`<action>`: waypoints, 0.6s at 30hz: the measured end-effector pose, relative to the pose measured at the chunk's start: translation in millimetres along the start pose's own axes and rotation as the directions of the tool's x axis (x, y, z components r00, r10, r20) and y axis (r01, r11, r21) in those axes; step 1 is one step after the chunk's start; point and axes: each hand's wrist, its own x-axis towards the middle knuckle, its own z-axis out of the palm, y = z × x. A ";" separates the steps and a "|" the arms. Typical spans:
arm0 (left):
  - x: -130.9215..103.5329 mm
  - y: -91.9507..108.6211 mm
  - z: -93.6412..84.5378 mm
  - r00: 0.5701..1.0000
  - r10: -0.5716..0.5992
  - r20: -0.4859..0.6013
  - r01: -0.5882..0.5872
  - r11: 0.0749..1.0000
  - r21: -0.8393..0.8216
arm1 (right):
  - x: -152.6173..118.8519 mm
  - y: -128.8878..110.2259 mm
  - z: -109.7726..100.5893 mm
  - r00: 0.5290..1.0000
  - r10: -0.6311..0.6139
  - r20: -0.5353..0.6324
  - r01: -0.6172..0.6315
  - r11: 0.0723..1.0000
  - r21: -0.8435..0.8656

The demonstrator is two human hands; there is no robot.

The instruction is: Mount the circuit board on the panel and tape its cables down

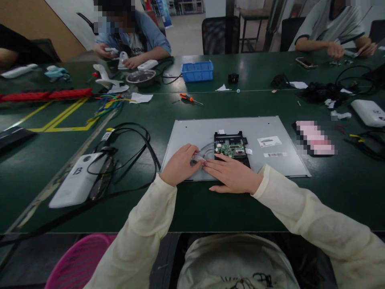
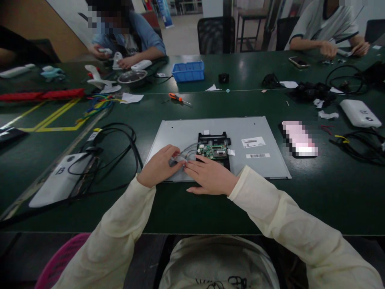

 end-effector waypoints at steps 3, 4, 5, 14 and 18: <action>-0.5 -1.6 -0.5 1.000 -0.008 -0.005 0.008 1.000 -0.029 | -0.6 -1.3 0.6 1.000 0.006 -0.009 -0.006 1.000 -0.003; -0.2 -2.6 -0.5 1.000 -0.016 -0.005 0.016 0.999 -0.044 | -0.8 -1.7 0.8 1.000 0.009 -0.013 -0.009 1.000 -0.003; 0.1 -3.6 -0.4 1.000 -0.027 -0.004 0.027 0.998 -0.062 | -0.9 -2.2 0.8 1.000 0.013 -0.018 -0.013 1.000 -0.004; 2.8 -10.5 0.0 0.996 -0.086 0.034 0.091 0.981 -0.171 | -1.6 -8.0 0.4 0.995 0.054 -0.082 -0.052 0.998 0.018; 2.9 -13.1 1.6 0.994 -0.102 0.031 0.106 0.974 -0.200 | -2.2 -8.8 0.4 0.993 0.062 -0.103 -0.056 0.997 0.052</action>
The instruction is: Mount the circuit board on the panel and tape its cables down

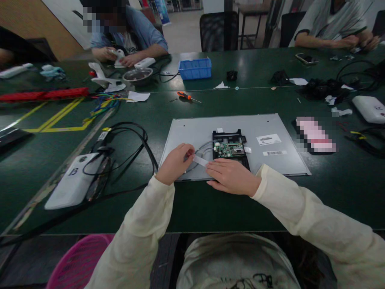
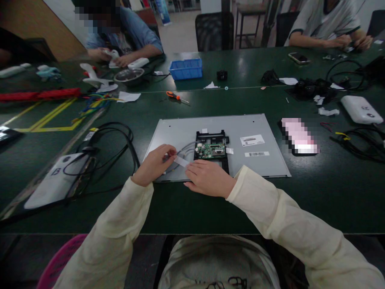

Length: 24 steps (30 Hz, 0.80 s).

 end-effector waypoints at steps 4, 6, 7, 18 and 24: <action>0.4 -3.0 1.7 1.000 -0.006 -0.019 0.006 1.000 0.013 | -0.7 -0.6 -1.3 1.000 -0.003 -0.012 0.003 1.000 0.015; 0.3 -3.6 2.3 1.000 -0.002 -0.023 0.003 1.000 0.016 | -1.2 -0.9 -2.0 1.000 -0.002 -0.014 0.002 1.000 0.009; 0.3 -3.6 2.5 1.000 0.000 -0.027 0.000 1.000 0.016 | -1.5 -1.1 -2.3 1.000 -0.003 -0.016 0.003 1.000 0.009; 0.7 -2.3 1.5 0.998 0.030 -0.051 -0.028 0.999 0.035 | -2.7 -1.2 -2.0 0.998 0.001 -0.058 0.000 1.000 0.011; -1.1 4.0 1.1 0.977 0.099 -0.187 -0.086 0.993 0.076 | -5.3 -0.6 -1.5 0.992 0.057 -0.111 -0.051 0.997 0.055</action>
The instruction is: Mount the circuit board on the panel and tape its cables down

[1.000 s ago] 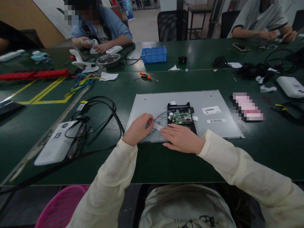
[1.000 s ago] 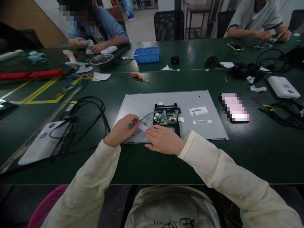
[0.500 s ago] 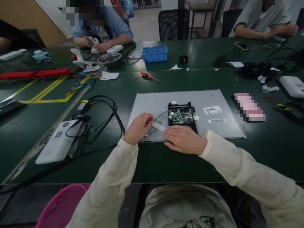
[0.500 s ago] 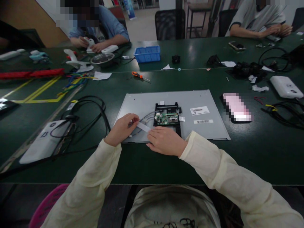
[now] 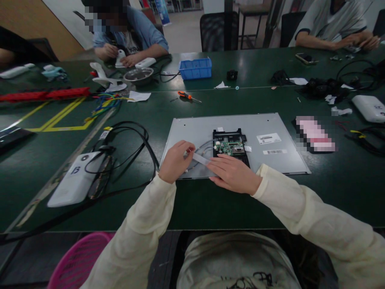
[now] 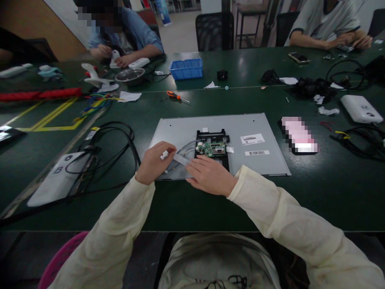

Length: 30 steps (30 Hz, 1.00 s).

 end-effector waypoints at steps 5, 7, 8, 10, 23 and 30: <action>0.5 8.9 -6.2 0.985 0.042 -0.169 -0.044 0.999 -0.006 | -1.0 7.3 -17.7 0.997 0.053 -0.065 -0.056 0.998 -0.041; 0.0 10.8 -7.9 0.979 0.064 -0.192 -0.067 0.998 -0.008 | -4.8 15.1 -26.7 0.989 0.117 -0.092 -0.121 0.992 -0.041; -0.5 11.6 -8.3 0.979 0.086 -0.186 -0.089 0.996 -0.009 | -8.0 20.2 -30.8 0.981 0.163 -0.102 -0.168 0.985 -0.039; -1.8 13.3 -8.0 0.980 0.147 -0.136 -0.149 0.989 -0.006 | -16.5 32.0 -37.5 0.956 0.268 -0.119 -0.274 0.961 -0.043; -5.0 26.1 0.0 0.922 0.291 0.254 -0.330 0.936 0.125 | -57.2 82.1 -53.1 0.865 0.501 -0.032 -0.499 0.865 0.042; -4.8 23.4 2.0 0.934 0.259 0.245 -0.308 0.932 0.189 | -58.2 80.8 -55.4 0.885 0.463 0.046 -0.463 0.886 0.005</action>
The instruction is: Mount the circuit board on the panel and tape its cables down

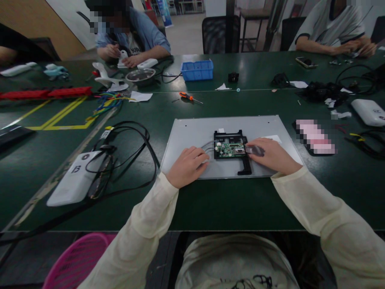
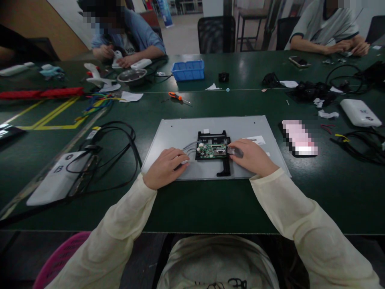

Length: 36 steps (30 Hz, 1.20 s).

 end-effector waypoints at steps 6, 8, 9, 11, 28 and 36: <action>-2.1 -7.2 -0.5 0.971 -0.126 -0.204 0.126 0.992 -0.014 | -0.9 1.3 -0.2 1.000 0.000 0.026 0.002 0.997 -0.076; -2.5 -11.4 -0.5 0.940 -0.185 -0.288 0.174 0.983 -0.065 | -1.7 4.3 -2.1 1.000 -0.002 0.020 0.005 0.992 -0.126; -2.6 -13.4 -0.4 0.926 -0.209 -0.316 0.189 0.978 -0.093 | -2.2 6.5 -3.6 1.000 -0.001 0.011 0.002 0.988 -0.154; -2.5 -17.0 0.0 0.904 -0.243 -0.352 0.205 0.969 -0.142 | -3.2 11.8 -7.1 0.999 0.002 -0.037 -0.010 0.978 -0.208; -1.5 -17.3 1.9 0.898 -0.310 -0.312 0.277 0.950 -0.145 | -3.3 20.6 -5.1 0.994 0.026 -0.110 -0.043 0.987 -0.157; 1.0 -10.4 2.5 0.959 -0.219 -0.178 0.203 0.974 -0.102 | 0.2 -7.2 3.9 0.986 -0.110 -0.128 0.107 0.994 -0.029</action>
